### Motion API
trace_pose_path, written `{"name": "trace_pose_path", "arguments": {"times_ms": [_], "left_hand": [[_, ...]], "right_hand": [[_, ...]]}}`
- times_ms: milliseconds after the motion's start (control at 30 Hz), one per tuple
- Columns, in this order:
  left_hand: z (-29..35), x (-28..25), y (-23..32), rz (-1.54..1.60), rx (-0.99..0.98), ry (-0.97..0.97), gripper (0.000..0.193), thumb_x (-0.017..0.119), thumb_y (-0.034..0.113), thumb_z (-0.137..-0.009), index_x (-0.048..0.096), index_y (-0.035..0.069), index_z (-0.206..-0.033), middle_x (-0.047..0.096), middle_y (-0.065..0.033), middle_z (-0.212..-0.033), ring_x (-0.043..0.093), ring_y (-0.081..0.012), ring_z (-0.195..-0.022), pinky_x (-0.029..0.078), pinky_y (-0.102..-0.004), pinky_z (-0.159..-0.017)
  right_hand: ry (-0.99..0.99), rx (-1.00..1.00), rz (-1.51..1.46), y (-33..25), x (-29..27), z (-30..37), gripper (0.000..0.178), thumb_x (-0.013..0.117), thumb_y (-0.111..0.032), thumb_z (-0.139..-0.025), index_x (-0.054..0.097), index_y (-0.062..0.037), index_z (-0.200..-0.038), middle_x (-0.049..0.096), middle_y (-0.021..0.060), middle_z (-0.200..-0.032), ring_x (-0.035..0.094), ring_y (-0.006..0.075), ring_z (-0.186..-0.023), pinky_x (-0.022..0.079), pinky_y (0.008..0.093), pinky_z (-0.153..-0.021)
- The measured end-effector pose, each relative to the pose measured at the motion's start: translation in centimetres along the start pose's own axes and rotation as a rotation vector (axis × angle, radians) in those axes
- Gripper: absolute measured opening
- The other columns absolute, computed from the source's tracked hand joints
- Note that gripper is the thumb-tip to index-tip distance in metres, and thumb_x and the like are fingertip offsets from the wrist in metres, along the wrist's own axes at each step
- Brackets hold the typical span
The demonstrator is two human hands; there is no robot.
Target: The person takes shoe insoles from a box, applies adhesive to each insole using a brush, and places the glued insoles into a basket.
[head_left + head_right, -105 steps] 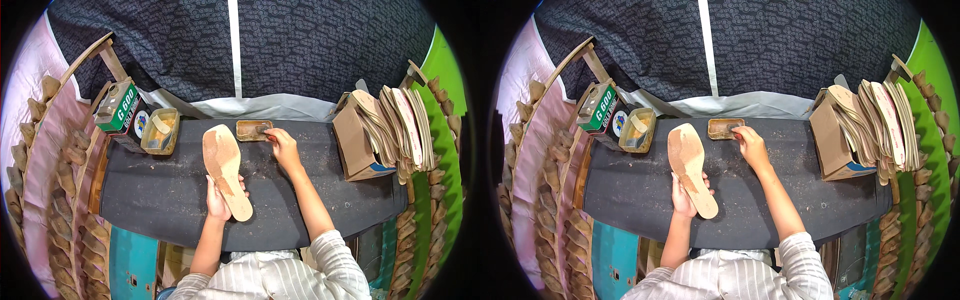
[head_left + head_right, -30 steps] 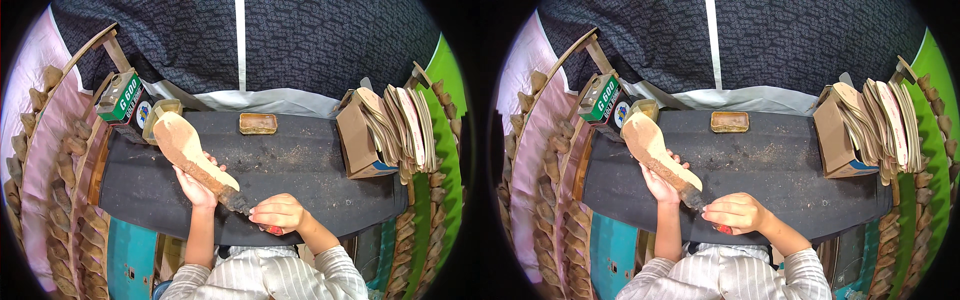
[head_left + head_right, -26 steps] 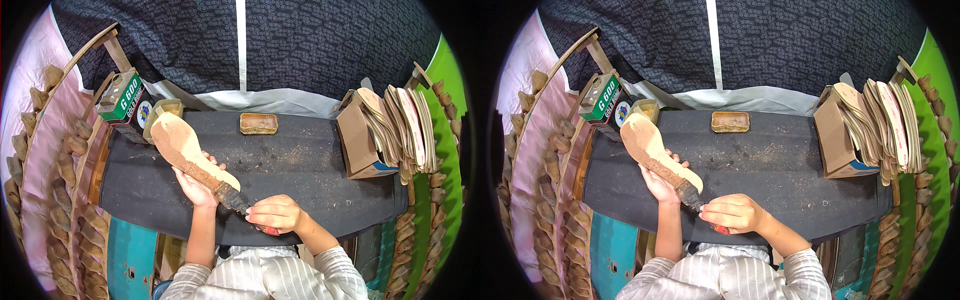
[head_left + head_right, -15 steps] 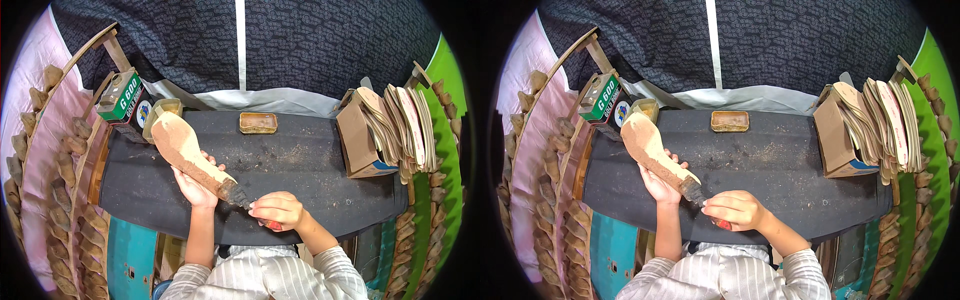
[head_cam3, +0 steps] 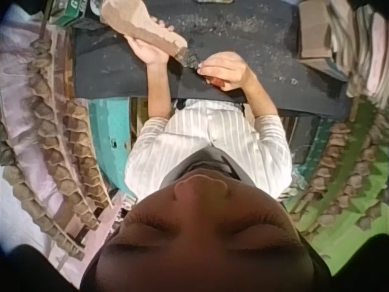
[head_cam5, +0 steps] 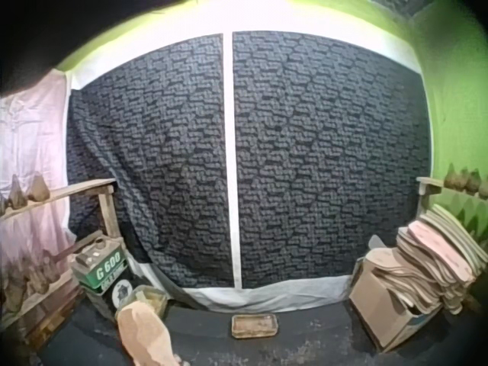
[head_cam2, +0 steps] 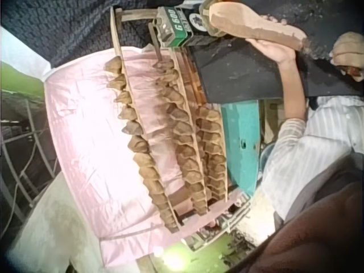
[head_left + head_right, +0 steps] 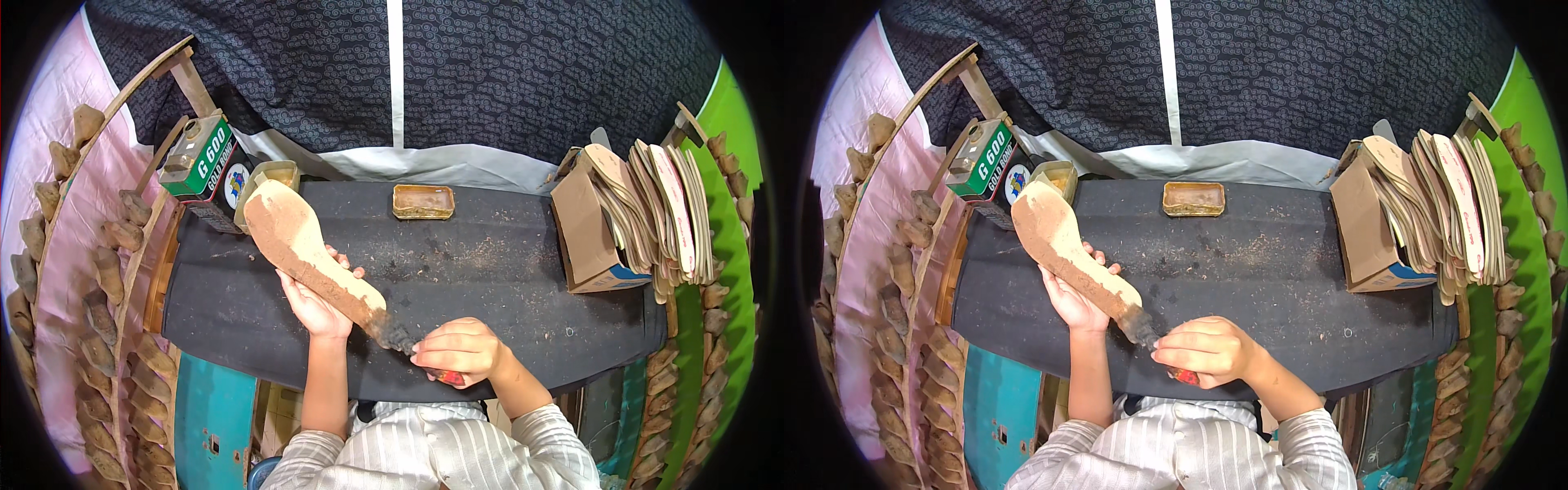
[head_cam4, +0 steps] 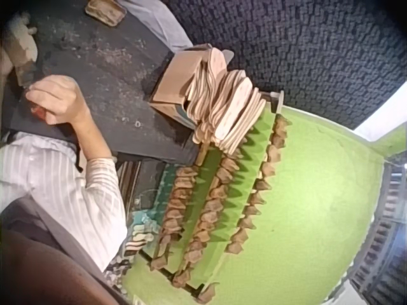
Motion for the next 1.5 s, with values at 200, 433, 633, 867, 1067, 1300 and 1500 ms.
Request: {"name": "trace_pose_path", "arguments": {"times_ms": [200,433,633,867,1067,1300,1500], "left_hand": [[0.1,0.0,0.2,-0.007,0.004,0.012,0.054,0.026,0.053,-0.097,0.047,0.012,-0.125,0.056,-0.0094,-0.103,0.054,-0.025,-0.087,0.047,-0.0468,-0.071],[0.1,0.2,0.1,-0.029,-0.012,0.028,0.053,0.027,0.053,-0.097,0.047,0.012,-0.125,0.056,-0.0091,-0.102,0.054,-0.0242,-0.086,0.047,-0.0458,-0.07],[0.3,0.5,0.4,-0.013,-0.003,0.017,0.053,0.027,0.053,-0.097,0.047,0.012,-0.125,0.055,-0.0084,-0.101,0.053,-0.0234,-0.086,0.046,-0.0448,-0.071],[0.3,0.5,0.4,-0.055,0.01,-0.001,0.054,0.027,0.053,-0.097,0.046,0.012,-0.125,0.055,-0.0082,-0.101,0.053,-0.023,-0.085,0.046,-0.0442,-0.071],[0.3,0.5,0.1,-0.109,0.019,0.081,0.066,0.021,0.062,-0.095,0.046,0.007,-0.121,0.056,-0.01,-0.096,0.056,-0.0215,-0.08,0.047,-0.0426,-0.071],[1.2,-0.8,0.1,-0.271,-0.128,0.065,0.072,0.017,0.064,-0.094,0.047,0.004,-0.12,0.057,-0.0116,-0.094,0.057,-0.0211,-0.076,0.05,-0.0367,-0.069],[1.9,-0.2,-0.3,-0.265,-0.227,0.054,0.068,0.016,0.061,-0.096,0.049,0.006,-0.119,0.056,-0.012,-0.09,0.057,-0.0216,-0.072,0.048,-0.0362,-0.065]], "right_hand": [[0.078,0.076,-0.133,0.1,-1.0,0.1,0.028,0.073,-0.005,-0.062,0.069,-0.0007,-0.089,0.067,0.0105,-0.089,0.067,0.0233,-0.073,0.055,0.0317,-0.063],[-0.011,-0.006,-0.025,0.2,-0.1,0.2,0.024,0.07,-0.005,-0.069,0.069,-0.0015,-0.092,0.067,0.0098,-0.092,0.067,0.0231,-0.075,0.055,0.0307,-0.062],[0.038,0.008,-0.021,0.2,-0.3,0.2,0.024,0.07,-0.005,-0.068,0.069,-0.0011,-0.091,0.067,0.0098,-0.091,0.067,0.0238,-0.074,0.055,0.0311,-0.063],[0.057,-0.019,-0.02,0.2,-0.3,0.3,0.023,0.068,-0.005,-0.069,0.068,-0.0008,-0.092,0.067,0.0104,-0.092,0.067,0.0244,-0.076,0.056,0.0319,-0.064],[-0.055,0.02,0.0,0.7,-1.7,-0.2,0.023,0.07,-0.007,-0.069,0.068,-0.0003,-0.091,0.067,0.0106,-0.091,0.067,0.0247,-0.075,0.055,0.0319,-0.063],[0.252,0.343,0.399,5.7,-4.9,-0.3,0.039,0.057,0.017,-0.063,0.066,-0.0039,-0.094,0.065,0.0121,-0.095,0.066,0.0229,-0.082,0.057,0.0296,-0.066],[0.373,0.569,0.444,14.3,-4.4,2.5,0.033,0.055,0.019,-0.073,0.062,-0.001,-0.099,0.064,0.0125,-0.097,0.067,0.0223,-0.085,0.056,0.0287,-0.073]]}}
Point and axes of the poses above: each hand's wrist, its own z-axis away from the middle knuckle, its own x-axis out of the palm, y = z × x, the point moved 1 cm from there along -z, towards the middle knuckle
